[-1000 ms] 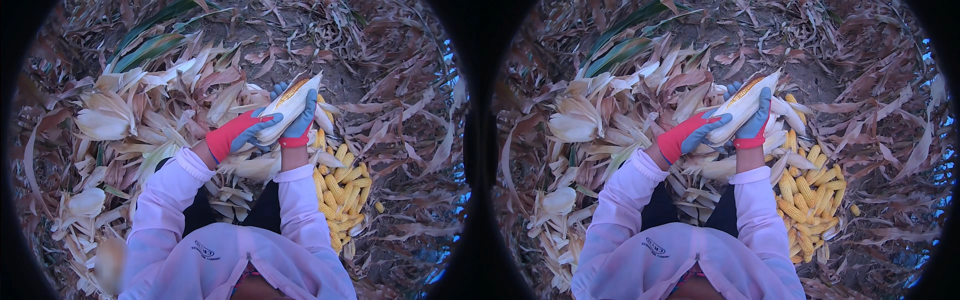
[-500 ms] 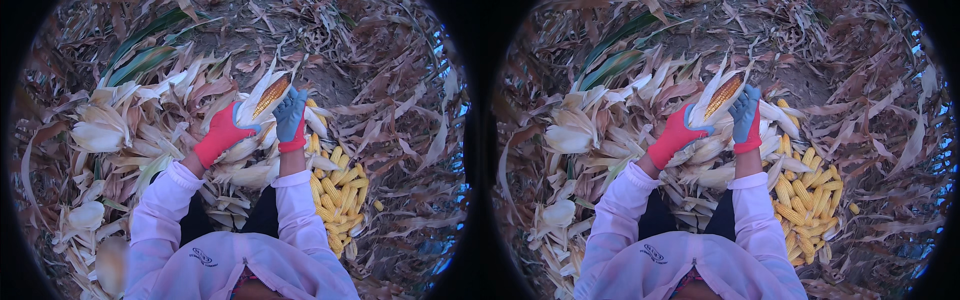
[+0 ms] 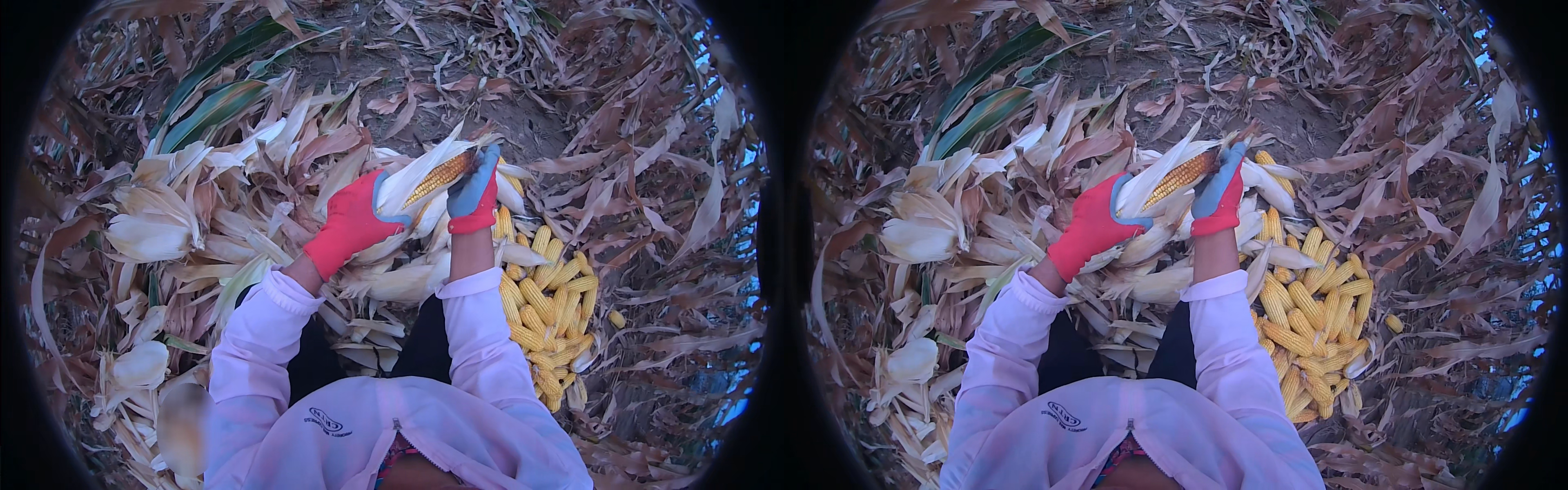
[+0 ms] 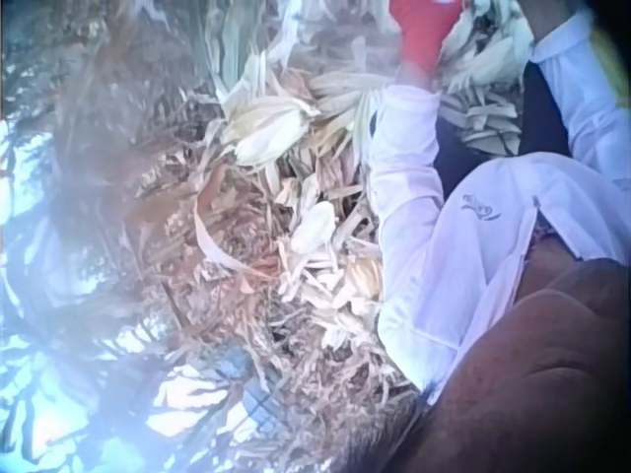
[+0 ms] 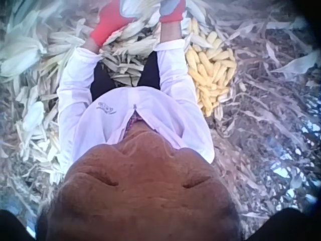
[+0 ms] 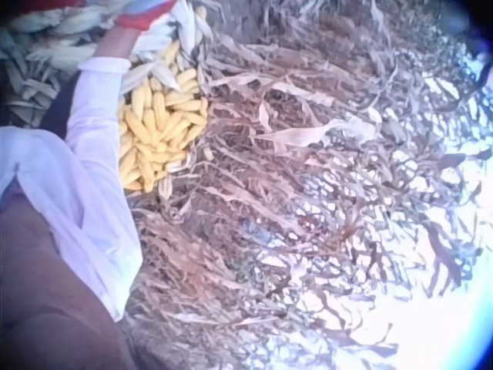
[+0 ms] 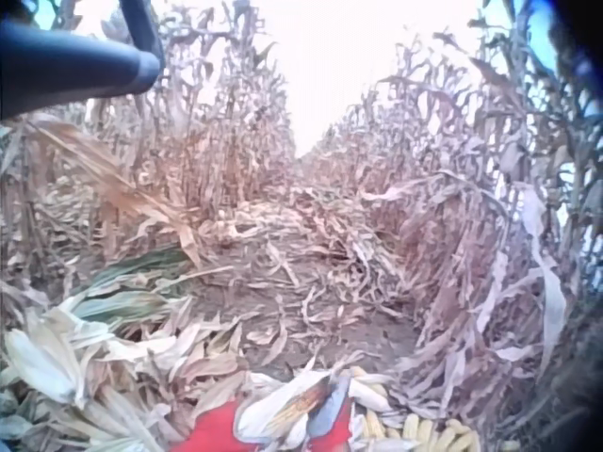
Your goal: The person sits on the ground and shucks corn cobs by hand, removing the husks and placing the cleaned cobs into a growing pile. The process is repeated for multiple cobs.
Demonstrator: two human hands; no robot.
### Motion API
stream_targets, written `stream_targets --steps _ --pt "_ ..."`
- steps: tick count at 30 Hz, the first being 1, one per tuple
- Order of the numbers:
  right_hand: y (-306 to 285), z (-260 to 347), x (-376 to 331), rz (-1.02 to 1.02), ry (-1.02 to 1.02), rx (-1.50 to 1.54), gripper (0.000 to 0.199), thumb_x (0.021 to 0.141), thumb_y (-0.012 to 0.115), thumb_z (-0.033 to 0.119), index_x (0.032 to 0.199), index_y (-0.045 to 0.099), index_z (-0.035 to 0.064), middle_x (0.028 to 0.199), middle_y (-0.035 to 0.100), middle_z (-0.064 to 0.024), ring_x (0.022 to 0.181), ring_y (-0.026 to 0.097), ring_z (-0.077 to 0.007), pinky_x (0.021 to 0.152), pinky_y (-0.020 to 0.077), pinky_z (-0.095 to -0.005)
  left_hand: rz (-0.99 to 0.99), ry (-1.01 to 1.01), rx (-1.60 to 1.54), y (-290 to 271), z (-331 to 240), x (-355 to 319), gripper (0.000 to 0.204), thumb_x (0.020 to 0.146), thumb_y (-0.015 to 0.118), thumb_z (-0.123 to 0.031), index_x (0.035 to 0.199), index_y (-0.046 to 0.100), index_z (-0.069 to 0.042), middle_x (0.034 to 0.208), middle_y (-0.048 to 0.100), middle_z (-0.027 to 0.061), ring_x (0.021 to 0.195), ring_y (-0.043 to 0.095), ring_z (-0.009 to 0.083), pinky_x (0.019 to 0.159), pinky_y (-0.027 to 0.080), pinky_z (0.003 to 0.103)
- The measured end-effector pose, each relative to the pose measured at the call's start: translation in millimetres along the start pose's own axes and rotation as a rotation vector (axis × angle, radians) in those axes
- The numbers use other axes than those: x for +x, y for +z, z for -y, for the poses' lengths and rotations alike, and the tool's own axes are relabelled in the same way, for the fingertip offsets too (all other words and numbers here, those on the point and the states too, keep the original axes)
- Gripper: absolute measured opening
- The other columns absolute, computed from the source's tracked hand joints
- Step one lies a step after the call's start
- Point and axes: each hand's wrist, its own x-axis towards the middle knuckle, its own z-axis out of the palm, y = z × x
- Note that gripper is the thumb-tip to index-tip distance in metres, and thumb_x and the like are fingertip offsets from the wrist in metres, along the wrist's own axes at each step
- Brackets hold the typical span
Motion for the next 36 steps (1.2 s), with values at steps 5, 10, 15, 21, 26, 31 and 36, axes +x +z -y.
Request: stream_targets --steps 5,10,15,21,26,31,36 --pt "-9 11 2 -0.048 0.192 0.079 0.079 0.084 0.033 0.071 0.120 0.050 0.0035 0.103 0.055 -0.0058 0.089 0.054 -0.0192 0.084 0.0439 -0.0340 0.027 -0.055 -0.110 -6 -5 5 0.070 0.059 0.079 -0.039 0.118 0.053 -0.011 0.105 0.062 0.0114 0.095 0.061 0.0286 0.079 0.048 0.036" --pt "0 8 -6 -0.026 0.125 -0.060 0.051 0.090 0.045 0.054 0.108 0.057 0.0076 0.096 0.059 -0.0028 0.084 0.058 -0.0149 0.076 0.0488 -0.0301 -0.029 0.017 -0.063 -7 -4 6 0.069 0.059 0.078 -0.038 0.118 0.054 -0.012 0.103 0.062 0.0112 0.094 0.061 0.0285 0.078 0.048 0.037" --pt "-15 1 4 0.088 -0.008 -0.172 0.024 0.095 0.049 0.031 0.099 0.060 0.0100 0.087 0.061 -0.0002 0.076 0.061 -0.0098 0.067 0.0513 -0.0237 -0.070 0.076 0.177 -3 7 4 0.074 0.059 0.078 -0.037 0.122 0.050 -0.009 0.107 0.060 0.0125 0.097 0.059 0.0289 0.080 0.047 0.038" --pt "-27 -14 11 0.108 -0.017 0.083 0.019 0.094 0.049 0.023 0.099 0.062 0.0092 0.089 0.062 -0.0001 0.079 0.058 -0.0118 0.069 0.0489 -0.0270 -0.057 0.091 0.265 -8 11 6 0.080 0.058 0.078 -0.037 0.125 0.047 -0.007 0.108 0.058 0.0133 0.099 0.058 0.0294 0.082 0.046 0.039" --pt "-17 -23 0 0.211 0.136 0.450 0.025 0.093 0.050 0.024 0.110 0.061 0.0084 0.102 0.064 -0.0050 0.091 0.060 -0.0172 0.081 0.0477 -0.0314 0.113 -0.052 -0.279 4 12 11 0.081 0.059 0.082 -0.031 0.127 0.045 -0.005 0.117 0.057 0.0119 0.105 0.057 0.0236 0.086 0.046 0.035" --pt "-1 -36 -8 0.220 0.225 0.589 0.028 0.095 0.046 0.023 0.110 0.060 0.0041 0.106 0.064 -0.0080 0.101 0.059 -0.0217 0.093 0.0456 -0.0364 0.164 -0.305 -1.047 15 2 14 0.054 0.075 0.075 -0.017 0.121 0.052 -0.002 0.109 0.062 0.0060 0.098 0.059 0.0131 0.083 0.047 0.026" --pt "13 -38 -31 0.382 0.350 0.745 0.028 0.097 0.043 0.024 0.109 0.058 0.0028 0.087 0.065 -0.0041 0.080 0.061 -0.0190 0.082 0.0493 -0.0329 -0.057 -0.326 -1.069 7 15 18 0.043 0.087 0.063 -0.032 0.117 0.056 -0.002 0.101 0.063 0.0031 0.088 0.061 0.0111 0.079 0.047 0.025"
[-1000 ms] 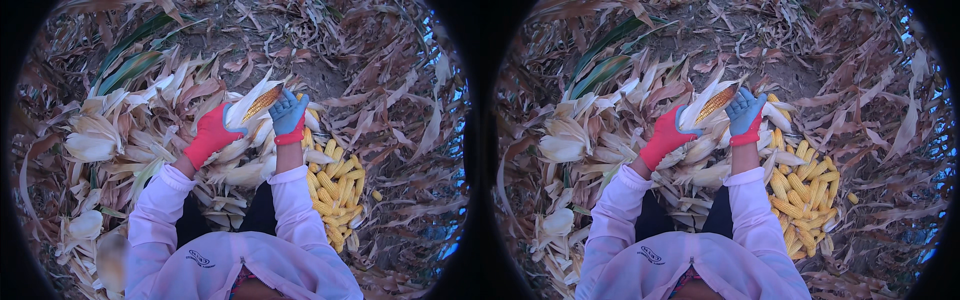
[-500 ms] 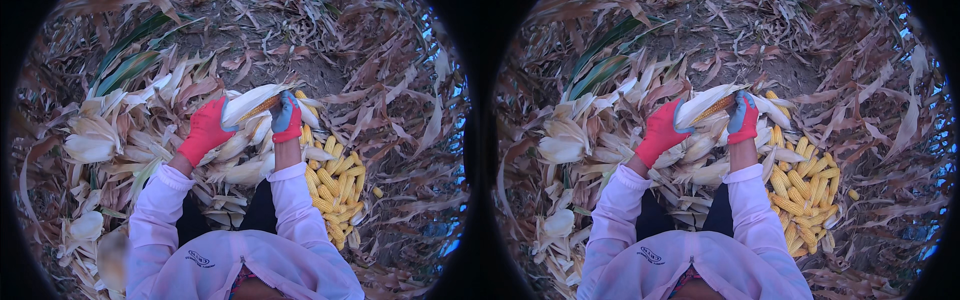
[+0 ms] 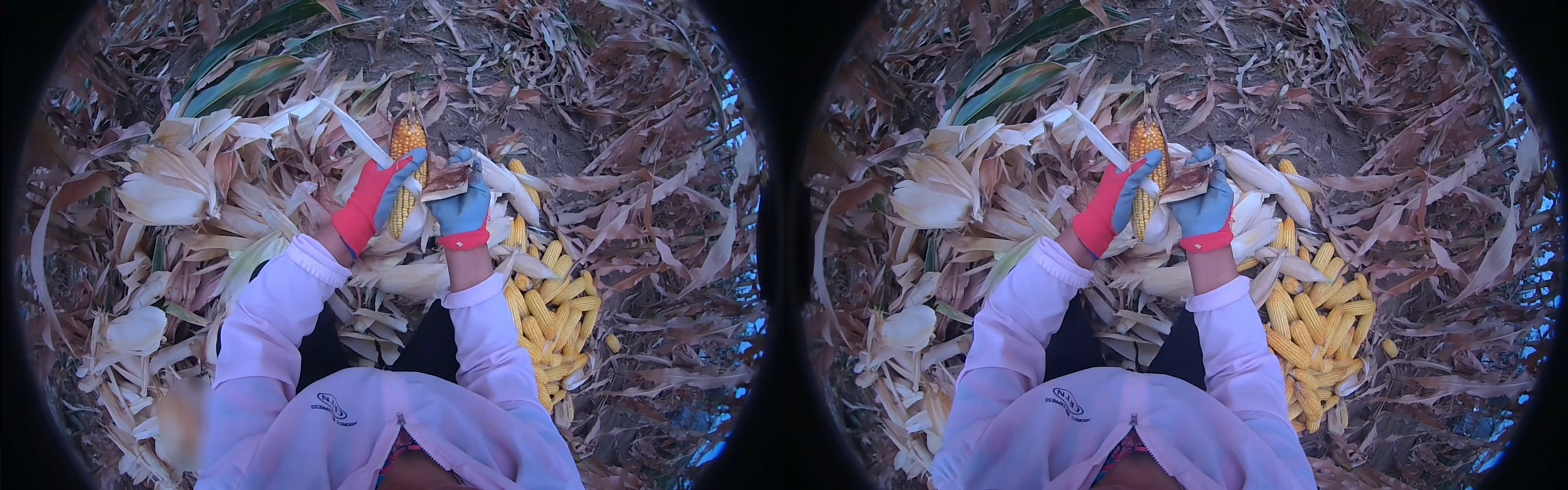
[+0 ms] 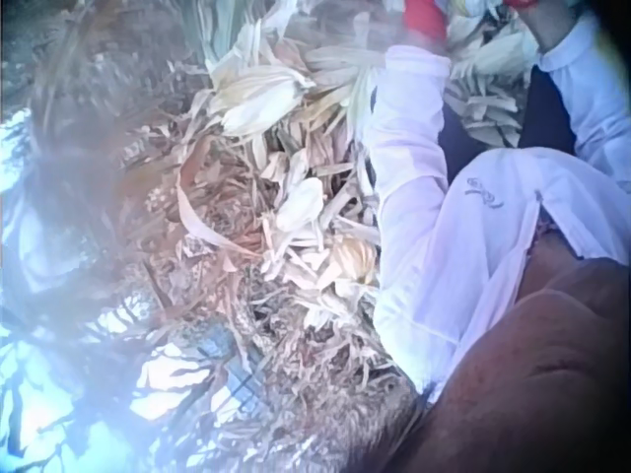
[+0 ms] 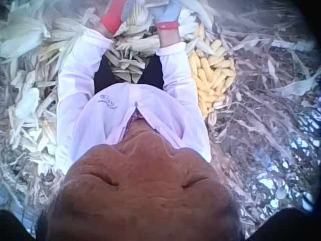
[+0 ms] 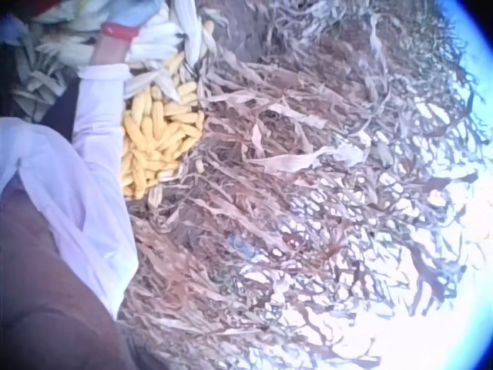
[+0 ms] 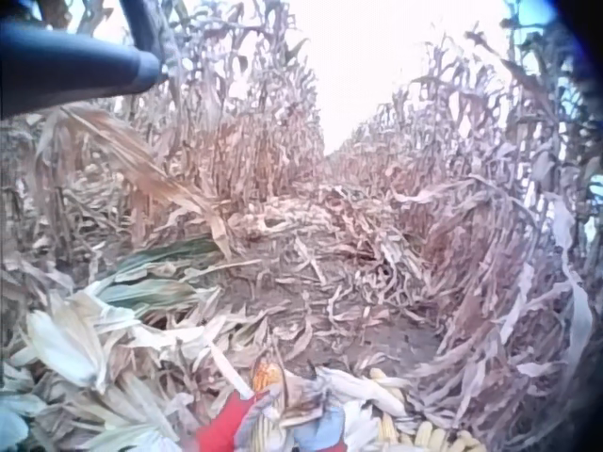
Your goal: The person sits on the ground and shucks corn cobs by hand, removing the husks and placing the cleaned cobs into a growing pile. The process is repeated for multiple cobs.
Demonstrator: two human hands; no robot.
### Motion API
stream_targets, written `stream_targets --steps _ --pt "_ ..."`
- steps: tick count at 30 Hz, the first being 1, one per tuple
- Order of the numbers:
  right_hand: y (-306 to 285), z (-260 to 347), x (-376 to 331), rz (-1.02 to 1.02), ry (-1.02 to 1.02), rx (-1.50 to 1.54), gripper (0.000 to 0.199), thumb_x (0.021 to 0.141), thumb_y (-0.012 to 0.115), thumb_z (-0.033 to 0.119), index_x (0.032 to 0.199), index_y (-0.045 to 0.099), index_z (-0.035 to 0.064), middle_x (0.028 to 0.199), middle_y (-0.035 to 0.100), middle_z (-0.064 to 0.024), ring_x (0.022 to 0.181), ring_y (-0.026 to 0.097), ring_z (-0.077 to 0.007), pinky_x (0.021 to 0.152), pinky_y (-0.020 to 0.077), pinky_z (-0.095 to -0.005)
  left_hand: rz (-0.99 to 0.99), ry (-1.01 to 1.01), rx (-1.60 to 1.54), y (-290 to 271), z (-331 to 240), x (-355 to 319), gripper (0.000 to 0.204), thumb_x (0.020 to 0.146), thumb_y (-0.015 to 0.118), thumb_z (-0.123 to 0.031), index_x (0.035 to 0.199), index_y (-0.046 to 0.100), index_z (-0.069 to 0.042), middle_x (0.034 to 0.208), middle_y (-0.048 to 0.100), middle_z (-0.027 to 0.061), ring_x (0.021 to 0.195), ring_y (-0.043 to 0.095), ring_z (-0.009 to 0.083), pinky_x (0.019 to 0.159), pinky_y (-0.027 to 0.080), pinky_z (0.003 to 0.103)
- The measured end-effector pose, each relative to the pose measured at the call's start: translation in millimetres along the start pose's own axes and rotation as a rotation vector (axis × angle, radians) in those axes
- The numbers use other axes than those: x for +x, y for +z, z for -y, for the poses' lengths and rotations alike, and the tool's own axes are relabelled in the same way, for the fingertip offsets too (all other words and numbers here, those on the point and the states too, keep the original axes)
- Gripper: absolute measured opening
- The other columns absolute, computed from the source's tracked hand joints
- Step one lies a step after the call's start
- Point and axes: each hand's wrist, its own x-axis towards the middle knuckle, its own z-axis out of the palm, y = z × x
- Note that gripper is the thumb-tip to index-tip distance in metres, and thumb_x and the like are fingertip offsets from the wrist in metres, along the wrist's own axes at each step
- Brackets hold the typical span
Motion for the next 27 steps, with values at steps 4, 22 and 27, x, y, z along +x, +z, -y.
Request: stream_targets --steps 4,22,27 --pt "41 7 -22 0.222 0.214 0.125 0.033 0.098 0.039 0.031 0.090 0.059 0.0058 0.059 0.048 0.0028 0.051 0.043 -0.0093 0.053 0.0385 -0.0238 -0.239 0.141 -0.181 -39 9 32 0.044 0.088 0.056 -0.042 0.112 0.058 -0.005 0.095 0.063 0.0102 0.083 0.062 0.0168 0.076 0.048 0.028" --pt "-11 66 9 -0.323 -0.509 -0.970 0.036 0.093 0.051 0.021 0.124 0.046 0.0033 0.119 0.055 -0.0128 0.105 0.057 -0.0214 0.091 0.0451 -0.0325 -0.660 0.621 0.437 -75 -59 37 0.063 0.067 0.082 -0.026 0.116 0.050 0.000 0.103 0.062 0.0098 0.091 0.059 0.0162 0.083 0.046 0.029" --pt "20 -12 -19 0.105 -0.360 -1.496 0.060 0.081 0.068 0.015 0.131 0.040 -0.0005 0.123 0.053 -0.0147 0.113 0.053 -0.0232 0.096 0.0423 -0.0335 -0.506 0.591 0.415 -39 -50 28 0.059 0.067 0.082 -0.027 0.112 0.052 -0.001 0.102 0.063 0.0092 0.089 0.060 0.0139 0.081 0.047 0.028"
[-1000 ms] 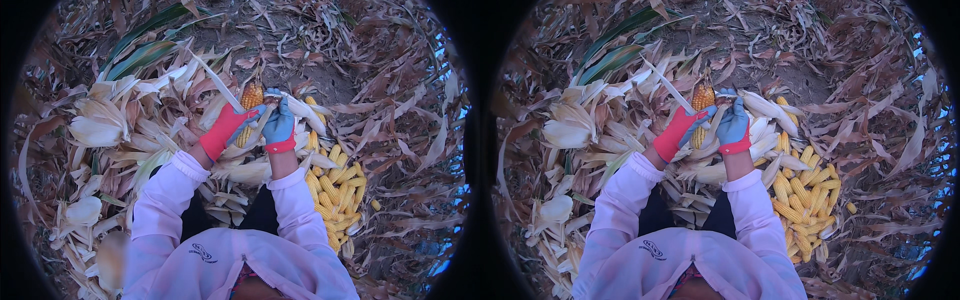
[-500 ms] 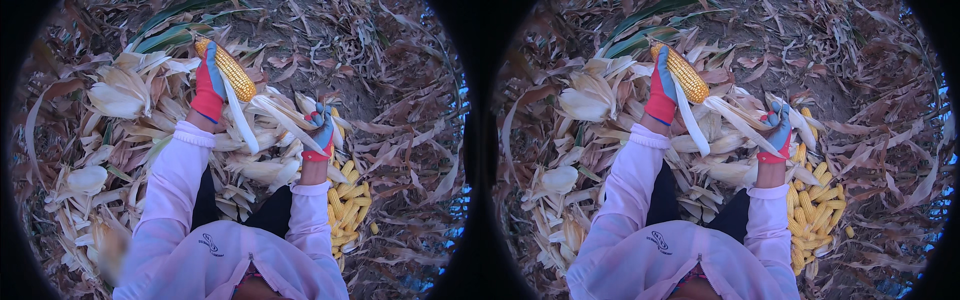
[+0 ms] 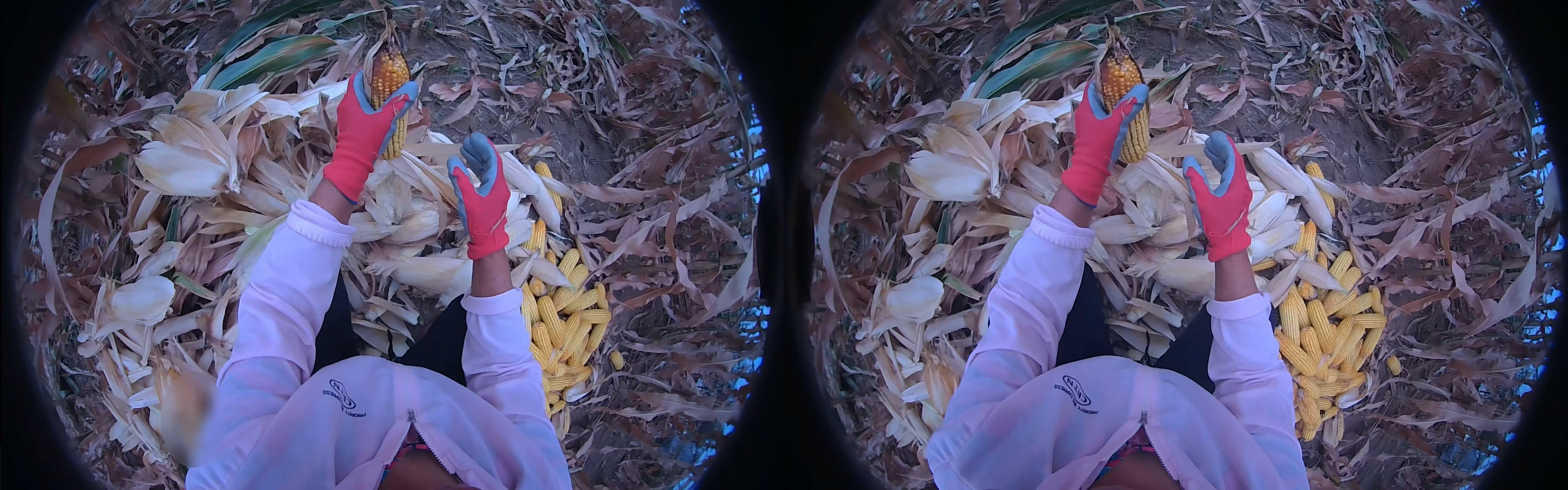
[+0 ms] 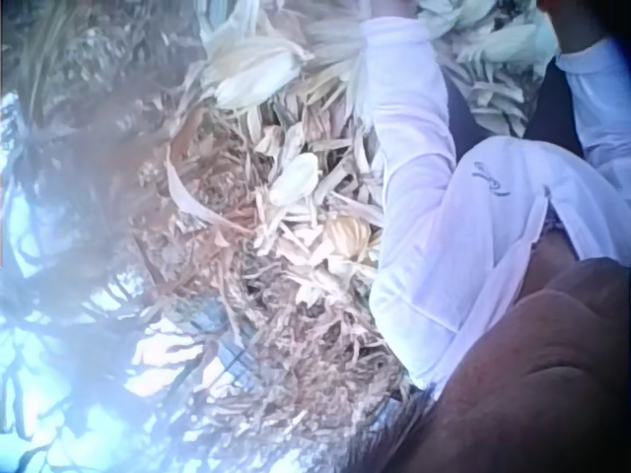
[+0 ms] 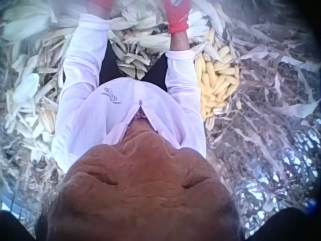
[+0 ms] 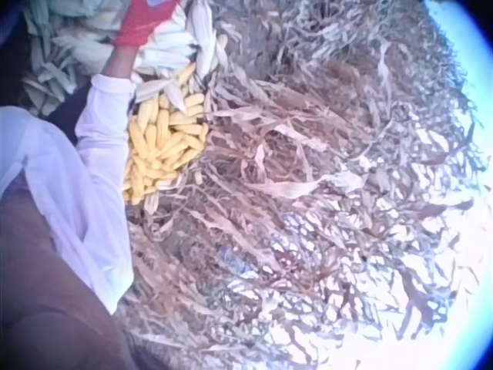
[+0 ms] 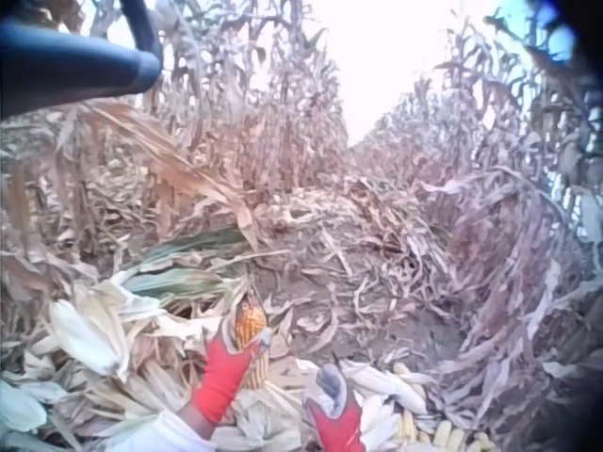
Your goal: The person sits on the ground and shucks corn cobs by hand, removing the husks and placing the cleaned cobs into a growing pile. The process is repeated for multiple cobs.
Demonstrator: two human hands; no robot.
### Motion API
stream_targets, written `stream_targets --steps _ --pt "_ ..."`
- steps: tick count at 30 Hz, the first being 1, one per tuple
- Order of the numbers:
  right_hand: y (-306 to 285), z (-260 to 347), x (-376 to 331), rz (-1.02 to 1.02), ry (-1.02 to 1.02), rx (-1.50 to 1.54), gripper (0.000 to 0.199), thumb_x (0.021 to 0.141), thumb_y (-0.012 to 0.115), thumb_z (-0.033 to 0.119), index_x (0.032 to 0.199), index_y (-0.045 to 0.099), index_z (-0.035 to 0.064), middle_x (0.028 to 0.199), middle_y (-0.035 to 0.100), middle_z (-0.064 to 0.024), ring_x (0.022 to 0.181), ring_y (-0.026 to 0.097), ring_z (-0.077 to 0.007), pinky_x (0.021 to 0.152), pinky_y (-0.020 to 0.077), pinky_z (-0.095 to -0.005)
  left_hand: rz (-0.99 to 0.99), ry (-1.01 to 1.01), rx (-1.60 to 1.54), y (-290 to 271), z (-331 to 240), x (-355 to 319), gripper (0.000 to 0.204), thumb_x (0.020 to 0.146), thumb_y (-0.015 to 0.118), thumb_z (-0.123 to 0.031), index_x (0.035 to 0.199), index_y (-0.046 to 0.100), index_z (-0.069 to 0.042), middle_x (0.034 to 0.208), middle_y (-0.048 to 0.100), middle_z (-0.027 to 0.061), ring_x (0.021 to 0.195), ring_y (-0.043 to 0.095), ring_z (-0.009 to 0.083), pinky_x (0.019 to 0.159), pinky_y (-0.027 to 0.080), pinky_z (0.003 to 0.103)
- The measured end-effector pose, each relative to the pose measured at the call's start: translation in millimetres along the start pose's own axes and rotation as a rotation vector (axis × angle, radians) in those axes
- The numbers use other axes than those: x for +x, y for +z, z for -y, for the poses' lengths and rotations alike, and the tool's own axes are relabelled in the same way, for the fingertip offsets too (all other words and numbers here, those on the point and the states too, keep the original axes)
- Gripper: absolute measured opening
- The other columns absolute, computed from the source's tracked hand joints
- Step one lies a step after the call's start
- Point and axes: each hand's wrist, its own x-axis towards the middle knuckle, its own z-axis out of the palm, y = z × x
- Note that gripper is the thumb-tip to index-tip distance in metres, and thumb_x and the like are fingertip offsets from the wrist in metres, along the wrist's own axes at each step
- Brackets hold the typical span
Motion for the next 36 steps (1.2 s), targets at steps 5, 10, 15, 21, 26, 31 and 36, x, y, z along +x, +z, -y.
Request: stream_targets --steps 5,10,15,21,26,31,36 --pt "39 -18 -6 0.245 -0.007 -0.345 0.084 0.066 0.078 0.034 0.133 0.036 0.0041 0.121 0.054 -0.0164 0.108 0.055 -0.0298 0.090 0.0440 -0.0375 0.111 -0.207 -0.337 20 -7 -22 0.052 0.072 0.079 -0.025 0.109 0.052 0.000 0.097 0.063 0.0078 0.083 0.061 0.0125 0.074 0.049 0.027" --pt "44 -29 -5 0.322 0.169 -0.280 0.068 0.065 0.078 0.036 0.117 0.047 0.0043 0.104 0.063 -0.0137 0.093 0.064 -0.0236 0.077 0.0503 -0.0330 0.216 -0.400 -0.534 12 -9 -21 0.048 0.074 0.077 -0.022 0.110 0.052 -0.001 0.096 0.062 0.0052 0.081 0.061 0.0127 0.071 0.050 0.026" --pt "47 -15 -12 0.334 0.130 -0.271 0.065 0.064 0.078 0.038 0.112 0.050 0.0038 0.099 0.065 -0.0144 0.093 0.064 -0.0288 0.078 0.0496 -0.0367 0.243 -0.331 -0.514 0 -27 -12 0.039 0.081 0.071 -0.023 0.110 0.053 -0.004 0.092 0.062 0.0053 0.080 0.062 0.0129 0.068 0.051 0.027" --pt "40 -18 -11 0.428 0.114 -0.478 0.065 0.065 0.079 0.035 0.115 0.050 0.0036 0.102 0.064 -0.0157 0.096 0.063 -0.0287 0.080 0.0490 -0.0361 0.278 -0.365 -0.654 -12 -17 2 0.040 0.093 0.050 -0.039 0.103 0.055 -0.001 0.084 0.063 0.0088 0.075 0.063 0.0169 0.069 0.053 0.029" --pt "35 -23 -11 0.489 0.190 -0.474 0.069 0.064 0.078 0.039 0.116 0.048 0.0045 0.102 0.064 -0.0165 0.095 0.062 -0.0305 0.081 0.0483 -0.0388 0.285 -0.388 -0.654 -13 -19 5 0.050 0.096 0.039 -0.045 0.102 0.055 0.002 0.086 0.064 0.0114 0.077 0.064 0.0191 0.074 0.054 0.031" --pt "32 -27 -14 0.561 0.114 -0.427 0.069 0.063 0.078 0.040 0.115 0.050 0.0045 0.101 0.064 -0.0173 0.094 0.062 -0.0322 0.080 0.0482 -0.0396 0.283 -0.434 -0.772 -21 -17 11 0.052 0.095 0.040 -0.046 0.102 0.057 0.003 0.088 0.064 0.0146 0.079 0.064 0.0213 0.077 0.054 0.034" --pt "26 -6 -14 0.660 0.275 -0.311 0.069 0.062 0.080 0.036 0.116 0.052 0.0040 0.101 0.064 -0.0171 0.093 0.063 -0.0312 0.080 0.0483 -0.0383 0.349 -0.492 -0.826 -24 -31 10 0.053 0.095 0.040 -0.046 0.100 0.057 0.003 0.086 0.063 0.0143 0.078 0.063 0.0223 0.076 0.053 0.036"
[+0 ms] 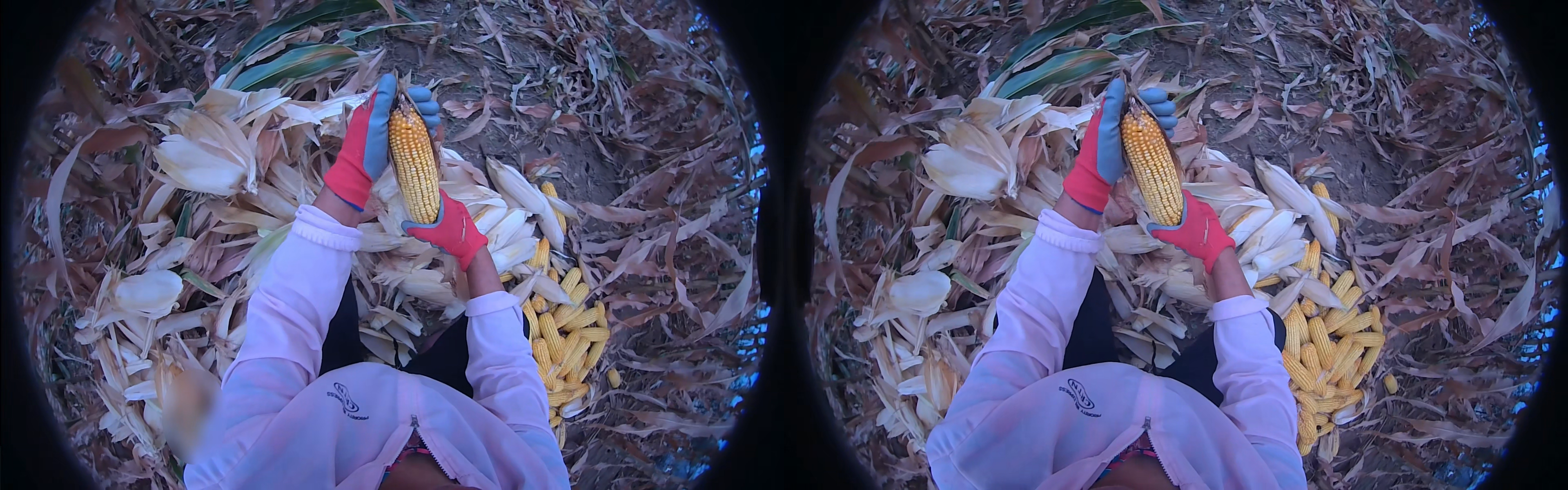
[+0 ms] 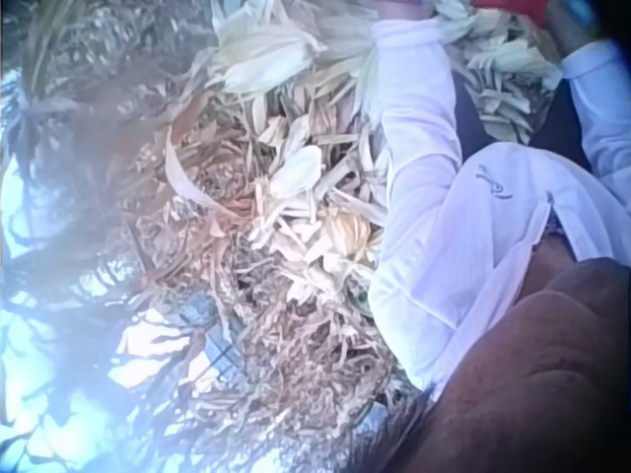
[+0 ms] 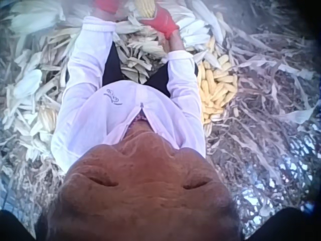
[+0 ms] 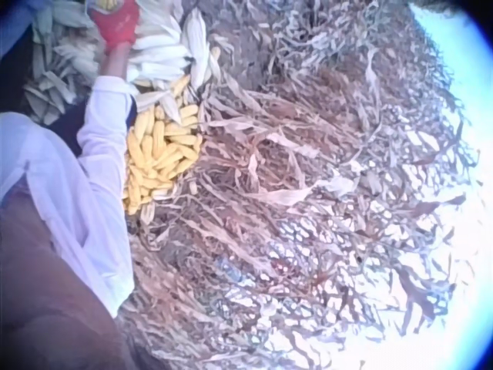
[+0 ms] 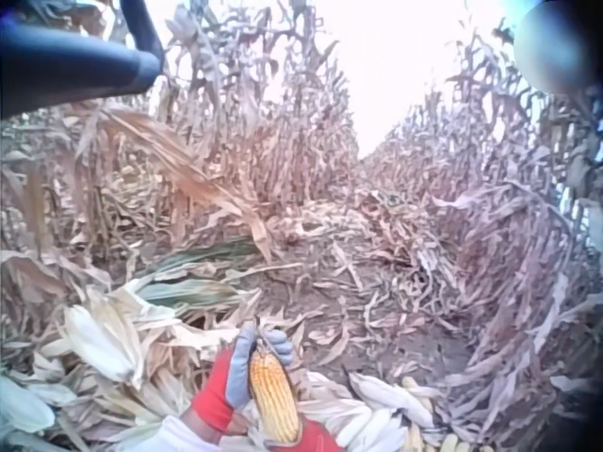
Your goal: The person sits on the ground and shucks corn cobs by hand, removing the husks and placing the cleaned cobs into a growing pile. The process is repeated for multiple cobs.
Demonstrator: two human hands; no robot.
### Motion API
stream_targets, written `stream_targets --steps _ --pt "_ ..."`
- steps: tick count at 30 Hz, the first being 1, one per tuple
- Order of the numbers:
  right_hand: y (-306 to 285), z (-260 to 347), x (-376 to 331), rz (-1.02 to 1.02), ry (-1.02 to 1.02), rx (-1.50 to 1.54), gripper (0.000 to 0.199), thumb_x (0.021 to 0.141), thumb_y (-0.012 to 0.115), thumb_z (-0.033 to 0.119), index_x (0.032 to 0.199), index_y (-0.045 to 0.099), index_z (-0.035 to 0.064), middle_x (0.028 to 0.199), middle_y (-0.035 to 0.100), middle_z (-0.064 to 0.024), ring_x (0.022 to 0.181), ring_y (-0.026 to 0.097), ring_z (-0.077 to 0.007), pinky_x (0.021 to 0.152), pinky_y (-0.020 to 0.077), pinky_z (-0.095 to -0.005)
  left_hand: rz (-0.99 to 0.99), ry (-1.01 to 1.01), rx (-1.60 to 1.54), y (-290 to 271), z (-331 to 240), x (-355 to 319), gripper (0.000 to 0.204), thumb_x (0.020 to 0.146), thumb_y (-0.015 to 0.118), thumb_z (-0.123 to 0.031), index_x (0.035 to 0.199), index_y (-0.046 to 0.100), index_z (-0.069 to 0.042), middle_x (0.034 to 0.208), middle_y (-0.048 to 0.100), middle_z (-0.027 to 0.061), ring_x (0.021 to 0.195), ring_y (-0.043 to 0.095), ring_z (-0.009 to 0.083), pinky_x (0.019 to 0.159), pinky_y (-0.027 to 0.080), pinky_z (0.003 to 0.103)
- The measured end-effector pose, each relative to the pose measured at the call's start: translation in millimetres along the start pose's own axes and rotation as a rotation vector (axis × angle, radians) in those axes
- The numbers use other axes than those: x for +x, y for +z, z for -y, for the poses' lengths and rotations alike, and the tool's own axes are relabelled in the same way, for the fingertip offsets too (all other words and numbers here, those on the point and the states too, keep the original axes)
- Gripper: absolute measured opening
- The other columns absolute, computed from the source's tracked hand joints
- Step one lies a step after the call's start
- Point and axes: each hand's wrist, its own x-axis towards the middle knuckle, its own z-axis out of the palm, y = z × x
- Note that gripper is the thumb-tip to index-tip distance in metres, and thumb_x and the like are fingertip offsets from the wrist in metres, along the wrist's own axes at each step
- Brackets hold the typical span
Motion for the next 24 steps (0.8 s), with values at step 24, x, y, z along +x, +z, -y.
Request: stream_targets --steps 24 --pt "6 2 -4 -0.497 -0.165 0.576 0.052 0.075 0.074 0.012 0.119 0.049 0.0004 0.105 0.061 -0.0072 0.093 0.060 -0.0147 0.082 0.0484 -0.0287 -0.438 -0.154 -0.209 -8 63 -2 0.036 0.094 0.042 -0.035 0.093 0.057 -0.002 0.069 0.053 0.0029 0.060 0.052 0.0176 0.063 0.049 0.037"
